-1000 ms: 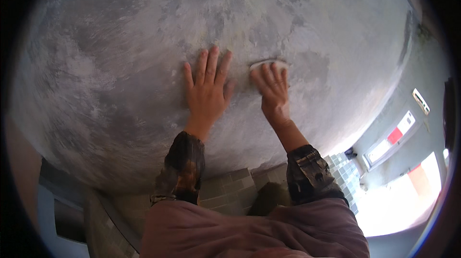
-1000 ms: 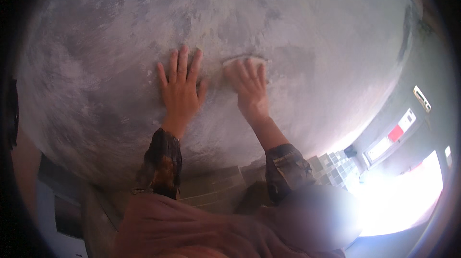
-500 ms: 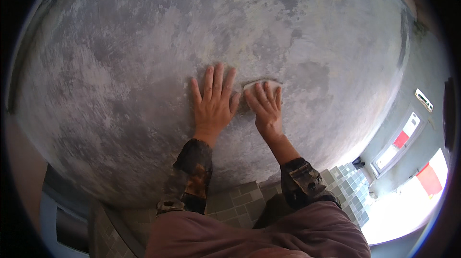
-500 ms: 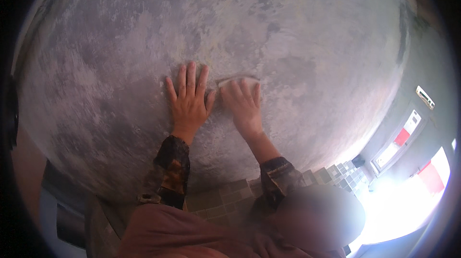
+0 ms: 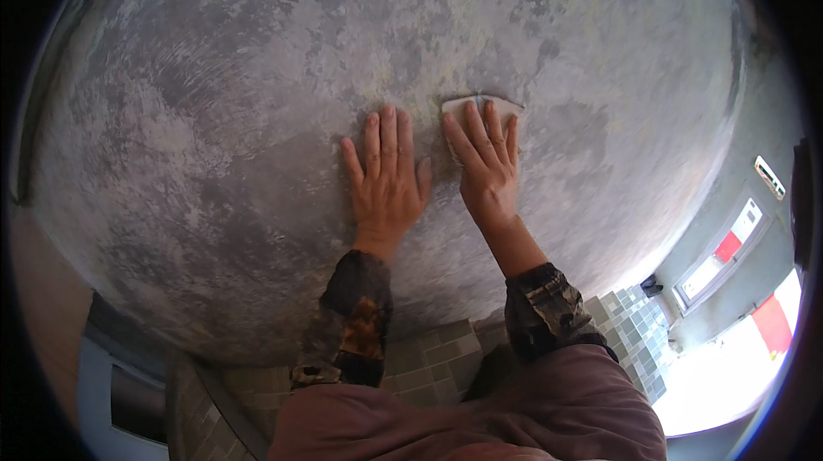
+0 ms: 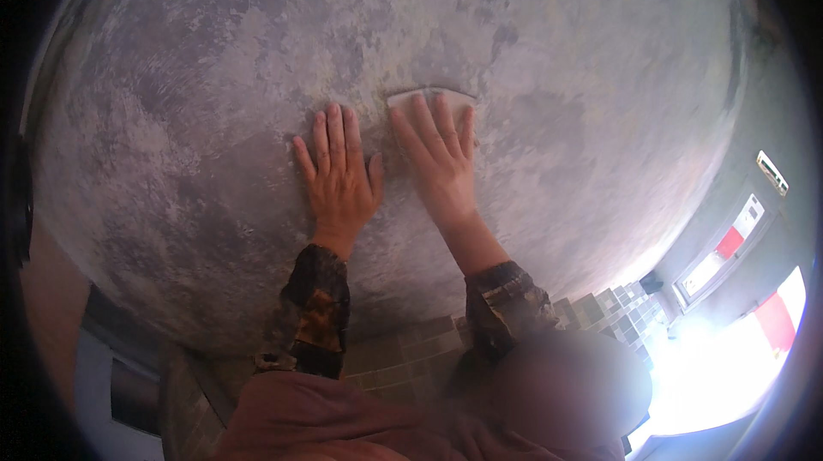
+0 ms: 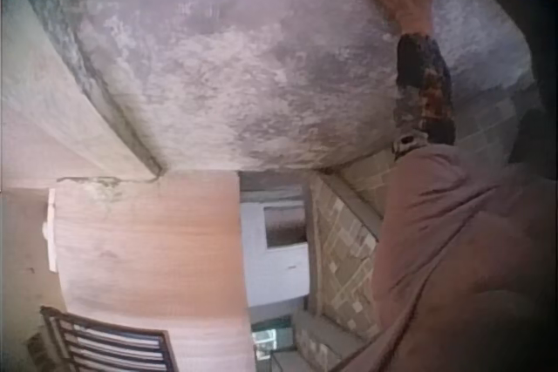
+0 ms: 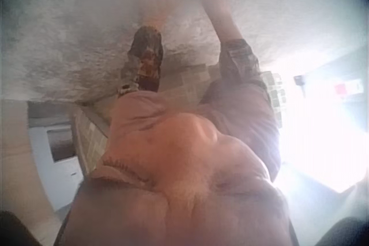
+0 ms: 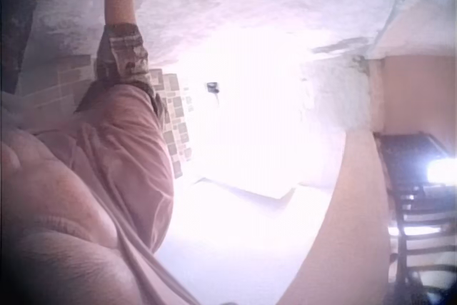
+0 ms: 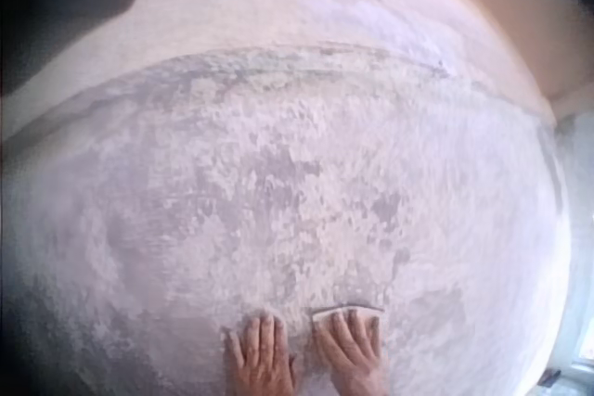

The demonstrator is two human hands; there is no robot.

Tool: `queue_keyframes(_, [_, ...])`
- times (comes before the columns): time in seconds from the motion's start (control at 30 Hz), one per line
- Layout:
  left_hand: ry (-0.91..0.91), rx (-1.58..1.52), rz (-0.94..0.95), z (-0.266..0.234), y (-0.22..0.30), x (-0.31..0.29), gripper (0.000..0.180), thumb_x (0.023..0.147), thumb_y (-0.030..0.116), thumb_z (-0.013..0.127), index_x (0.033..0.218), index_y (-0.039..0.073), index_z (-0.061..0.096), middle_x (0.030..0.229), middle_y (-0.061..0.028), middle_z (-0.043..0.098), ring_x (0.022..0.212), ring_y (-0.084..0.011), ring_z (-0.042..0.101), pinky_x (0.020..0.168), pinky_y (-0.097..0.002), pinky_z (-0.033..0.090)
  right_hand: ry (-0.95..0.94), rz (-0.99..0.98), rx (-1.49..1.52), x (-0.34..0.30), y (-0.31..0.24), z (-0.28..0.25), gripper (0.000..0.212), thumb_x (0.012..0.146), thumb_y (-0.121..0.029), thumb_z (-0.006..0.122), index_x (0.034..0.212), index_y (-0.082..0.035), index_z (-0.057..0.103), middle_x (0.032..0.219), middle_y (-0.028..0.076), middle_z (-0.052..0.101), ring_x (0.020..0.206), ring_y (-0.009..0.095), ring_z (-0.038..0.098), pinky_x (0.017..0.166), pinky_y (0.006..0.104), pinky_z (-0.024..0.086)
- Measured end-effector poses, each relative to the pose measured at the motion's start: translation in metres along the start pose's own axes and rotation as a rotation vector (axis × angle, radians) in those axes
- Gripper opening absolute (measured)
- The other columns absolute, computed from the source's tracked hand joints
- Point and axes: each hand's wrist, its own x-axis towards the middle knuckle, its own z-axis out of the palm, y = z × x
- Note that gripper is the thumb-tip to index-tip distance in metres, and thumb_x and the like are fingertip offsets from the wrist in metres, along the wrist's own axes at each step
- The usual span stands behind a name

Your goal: The person smooths a freshly plastered wall using a small rectangular trowel. They repeatedly rub the tool across the surface in overlapping strokes, occasionally using the left hand to feel the texture. The wall is light gray and the lower portion of the room has green and white tiles.

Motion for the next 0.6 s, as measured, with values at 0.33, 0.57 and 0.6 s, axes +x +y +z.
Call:
queue_keyframes(0.33, [0.008, 0.059, 0.031, -0.001, -0.002, 0.001, 0.058, 0.098, 0.033, 0.029, 0.148, 0.002, 0.031, 0.154, -0.0155, 0.028, 0.144, -0.0312, 0.023, 0.116, -0.0553, 0.005, 0.079, -0.175, 0.034, 0.002, -0.01, -0.011, 0.044, 0.086, 0.0, 0.054, 0.126, -0.016, 0.063, 0.136, 0.009, 0.055, 0.133, 0.031, 0.044, 0.112, 0.0574, 0.025])
queue_keyframes(0.57, [0.026, -0.025, 0.027, -0.002, -0.003, 0.002, 0.058, 0.099, 0.033, 0.026, 0.148, 0.002, 0.03, 0.154, -0.0154, 0.029, 0.144, -0.0311, 0.023, 0.116, -0.0549, 0.005, 0.074, -0.158, 0.036, 0.02, -0.011, 0.002, 0.047, 0.082, -0.003, 0.057, 0.128, -0.015, 0.061, 0.138, 0.008, 0.053, 0.134, 0.031, 0.042, 0.111, 0.059, 0.024])
queue_keyframes(0.6, [0.024, -0.023, 0.031, -0.002, -0.003, 0.002, 0.058, 0.099, 0.032, 0.025, 0.148, 0.002, 0.03, 0.154, -0.0154, 0.029, 0.144, -0.0311, 0.023, 0.116, -0.0548, 0.005, 0.069, -0.161, 0.066, 0.009, -0.01, 0.0, 0.047, 0.084, -0.001, 0.056, 0.128, -0.015, 0.061, 0.138, 0.009, 0.053, 0.135, 0.031, 0.042, 0.112, 0.0581, 0.023])
